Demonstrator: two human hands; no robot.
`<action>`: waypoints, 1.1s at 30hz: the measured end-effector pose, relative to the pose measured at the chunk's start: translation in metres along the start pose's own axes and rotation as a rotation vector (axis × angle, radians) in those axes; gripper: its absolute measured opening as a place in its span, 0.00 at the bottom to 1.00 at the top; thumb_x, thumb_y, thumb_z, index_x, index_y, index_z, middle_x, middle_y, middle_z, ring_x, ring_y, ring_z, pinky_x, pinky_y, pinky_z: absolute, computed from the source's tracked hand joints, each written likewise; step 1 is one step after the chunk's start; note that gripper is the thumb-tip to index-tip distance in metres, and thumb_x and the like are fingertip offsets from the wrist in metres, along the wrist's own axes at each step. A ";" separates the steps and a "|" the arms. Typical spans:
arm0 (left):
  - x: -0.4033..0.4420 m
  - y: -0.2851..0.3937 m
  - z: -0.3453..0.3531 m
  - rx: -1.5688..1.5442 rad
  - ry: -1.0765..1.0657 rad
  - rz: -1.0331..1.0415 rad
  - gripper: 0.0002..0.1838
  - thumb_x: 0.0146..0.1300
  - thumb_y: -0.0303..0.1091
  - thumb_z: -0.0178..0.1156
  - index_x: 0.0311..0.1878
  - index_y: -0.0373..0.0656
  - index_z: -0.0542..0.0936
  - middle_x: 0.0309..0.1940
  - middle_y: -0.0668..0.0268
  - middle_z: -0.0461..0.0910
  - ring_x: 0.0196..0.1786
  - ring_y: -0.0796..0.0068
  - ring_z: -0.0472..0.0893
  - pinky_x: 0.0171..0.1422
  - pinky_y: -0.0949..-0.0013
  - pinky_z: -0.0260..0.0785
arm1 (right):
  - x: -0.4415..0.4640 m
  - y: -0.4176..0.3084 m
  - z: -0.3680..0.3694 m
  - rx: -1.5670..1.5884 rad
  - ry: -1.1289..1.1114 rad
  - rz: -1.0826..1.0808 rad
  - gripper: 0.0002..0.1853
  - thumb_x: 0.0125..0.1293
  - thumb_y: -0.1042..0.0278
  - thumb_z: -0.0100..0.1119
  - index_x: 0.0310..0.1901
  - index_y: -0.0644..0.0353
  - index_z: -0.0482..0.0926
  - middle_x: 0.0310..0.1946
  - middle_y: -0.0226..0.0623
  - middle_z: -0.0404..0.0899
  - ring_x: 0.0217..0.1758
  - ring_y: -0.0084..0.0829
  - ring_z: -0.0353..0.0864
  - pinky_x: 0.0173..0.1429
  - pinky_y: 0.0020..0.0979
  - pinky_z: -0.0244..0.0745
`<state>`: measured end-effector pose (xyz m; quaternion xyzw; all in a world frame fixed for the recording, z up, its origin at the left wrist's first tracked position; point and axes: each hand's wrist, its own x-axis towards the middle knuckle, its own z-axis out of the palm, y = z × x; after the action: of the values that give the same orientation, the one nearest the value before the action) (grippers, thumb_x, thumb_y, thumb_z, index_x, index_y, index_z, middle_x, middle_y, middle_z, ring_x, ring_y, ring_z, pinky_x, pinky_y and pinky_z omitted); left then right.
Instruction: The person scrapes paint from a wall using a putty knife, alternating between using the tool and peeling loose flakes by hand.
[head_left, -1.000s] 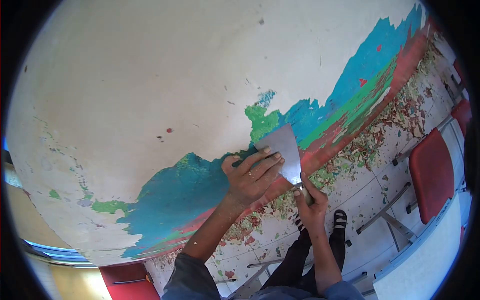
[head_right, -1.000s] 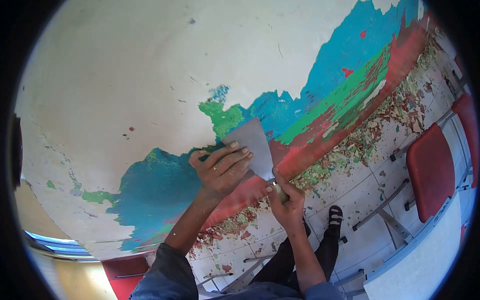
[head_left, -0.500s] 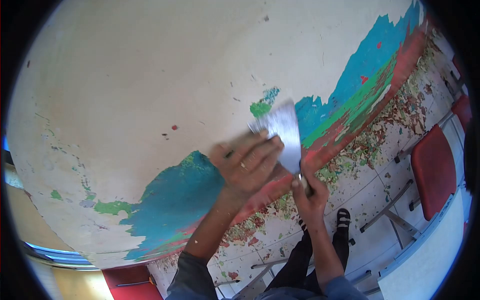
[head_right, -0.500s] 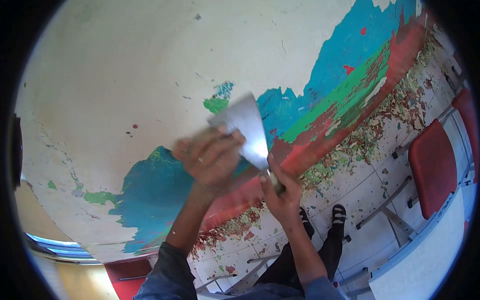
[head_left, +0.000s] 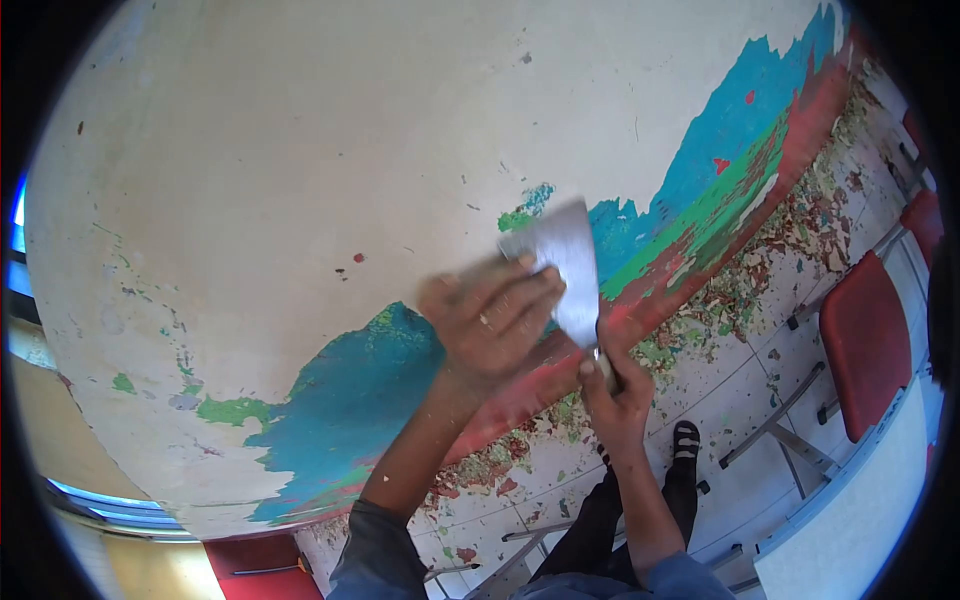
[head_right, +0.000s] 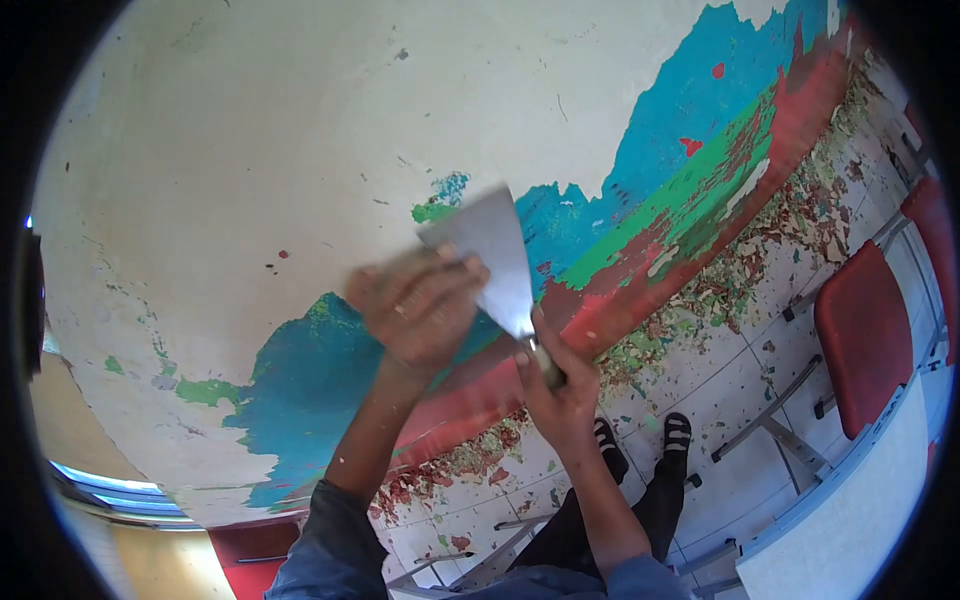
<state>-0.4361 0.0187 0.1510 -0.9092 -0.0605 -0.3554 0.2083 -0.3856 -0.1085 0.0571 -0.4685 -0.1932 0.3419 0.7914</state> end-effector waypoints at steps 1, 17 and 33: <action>0.009 -0.001 -0.002 -0.001 0.018 -0.019 0.02 0.46 0.35 0.61 0.26 0.56 0.79 0.31 0.84 0.78 0.43 0.87 0.76 0.51 0.65 0.49 | 0.004 -0.006 0.002 0.008 0.000 -0.024 0.20 0.58 0.78 0.52 0.54 0.70 0.67 0.29 0.28 0.73 0.28 0.11 0.65 0.29 0.15 0.62; 0.009 0.004 0.005 0.002 0.039 -0.001 0.09 0.40 0.31 0.66 0.22 0.59 0.76 0.29 0.83 0.78 0.40 0.83 0.76 0.52 0.66 0.52 | -0.002 0.004 -0.003 0.041 0.008 0.053 0.21 0.59 0.78 0.52 0.56 0.67 0.66 0.27 0.25 0.71 0.25 0.11 0.63 0.28 0.14 0.62; 0.014 0.000 -0.004 0.016 -0.003 0.011 0.07 0.41 0.32 0.63 0.23 0.59 0.77 0.30 0.84 0.79 0.40 0.86 0.76 0.47 0.66 0.52 | 0.003 -0.020 -0.004 -0.082 -0.051 0.053 0.21 0.57 0.76 0.54 0.54 0.69 0.67 0.28 0.29 0.74 0.27 0.12 0.66 0.31 0.15 0.64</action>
<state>-0.4285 0.0166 0.1631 -0.9083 -0.0586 -0.3523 0.2175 -0.3735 -0.1156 0.0728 -0.4968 -0.2148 0.3661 0.7570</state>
